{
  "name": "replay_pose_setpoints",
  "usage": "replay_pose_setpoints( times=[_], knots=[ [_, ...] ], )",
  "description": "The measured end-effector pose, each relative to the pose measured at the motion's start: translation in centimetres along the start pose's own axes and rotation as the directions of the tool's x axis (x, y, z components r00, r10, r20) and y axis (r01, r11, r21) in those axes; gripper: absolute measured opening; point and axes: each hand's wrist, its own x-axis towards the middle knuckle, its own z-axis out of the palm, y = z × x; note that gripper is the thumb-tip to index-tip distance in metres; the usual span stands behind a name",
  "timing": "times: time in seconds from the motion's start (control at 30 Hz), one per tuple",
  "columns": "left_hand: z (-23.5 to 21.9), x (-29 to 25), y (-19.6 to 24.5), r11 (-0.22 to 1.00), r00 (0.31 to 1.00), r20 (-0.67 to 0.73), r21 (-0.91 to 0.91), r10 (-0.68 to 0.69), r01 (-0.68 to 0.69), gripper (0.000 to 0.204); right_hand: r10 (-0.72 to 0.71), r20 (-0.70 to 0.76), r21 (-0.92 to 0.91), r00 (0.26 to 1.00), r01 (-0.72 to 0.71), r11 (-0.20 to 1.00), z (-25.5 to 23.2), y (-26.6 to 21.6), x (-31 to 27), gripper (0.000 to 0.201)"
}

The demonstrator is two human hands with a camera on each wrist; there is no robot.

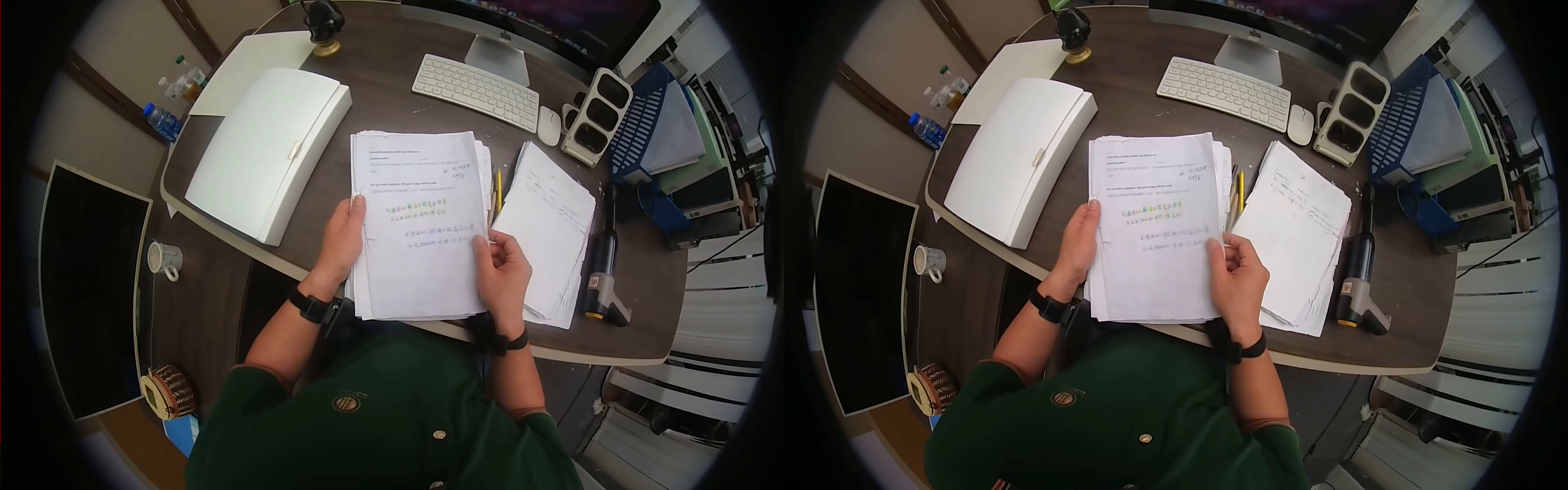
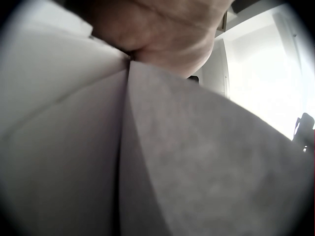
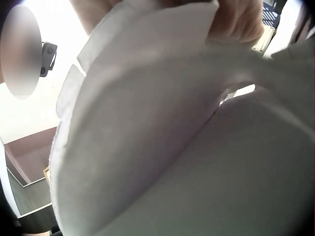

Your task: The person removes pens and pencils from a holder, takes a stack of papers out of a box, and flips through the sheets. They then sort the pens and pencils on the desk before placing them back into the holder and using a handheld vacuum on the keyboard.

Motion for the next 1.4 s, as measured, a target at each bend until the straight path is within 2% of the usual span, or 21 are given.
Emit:
replay_pose_setpoints(
  times=[0.1,0.2,0.3,0.4,0.6,0.87,1.17,1.4],
  knots=[
    [-0.2,0.2,-0.5,1.000,1.000,0.003,0.020,0.006,-0.006,0.045,0.013,-0.005,-0.028,1.000,-0.014,1.000,-0.1,-0.2,-0.3,0.029],
    [-0.2,0.2,-0.5,0.999,1.000,-0.002,0.037,0.009,-0.009,0.046,0.036,0.041,-0.127,0.999,-0.031,0.991,-0.6,-1.2,-0.4,0.028],
    [-0.2,0.2,-0.4,1.000,1.000,-0.009,0.028,0.009,-0.009,0.049,0.066,0.077,-0.151,0.995,-0.053,0.987,-1.1,-1.3,-0.5,0.025],
    [-0.4,0.2,-0.4,1.000,1.000,0.002,0.008,0.006,-0.006,0.054,0.098,0.102,0.020,0.990,-0.100,0.995,-1.1,0.3,-0.3,0.024],
    [-0.5,0.1,-0.4,1.000,1.000,0.018,0.014,-0.004,0.004,0.056,0.100,0.063,0.054,0.993,-0.104,0.993,-0.4,0.5,-0.5,0.024],
    [-0.3,-0.1,0.1,0.997,1.000,-0.005,0.082,-0.002,0.003,0.055,0.066,0.083,-0.070,0.994,-0.061,0.996,-0.4,0.2,-0.7,0.025],
    [0.2,0.2,-0.6,1.000,1.000,-0.023,0.017,-0.010,0.011,0.046,0.014,0.076,-0.149,0.997,-0.003,0.989,-0.5,-0.2,-0.6,0.027],
    [0.2,0.2,-0.8,0.999,0.999,-0.018,0.032,0.043,-0.042,0.039,0.007,0.069,-0.200,0.998,0.007,0.980,-0.6,-0.5,-0.5,0.028]
  ],
)
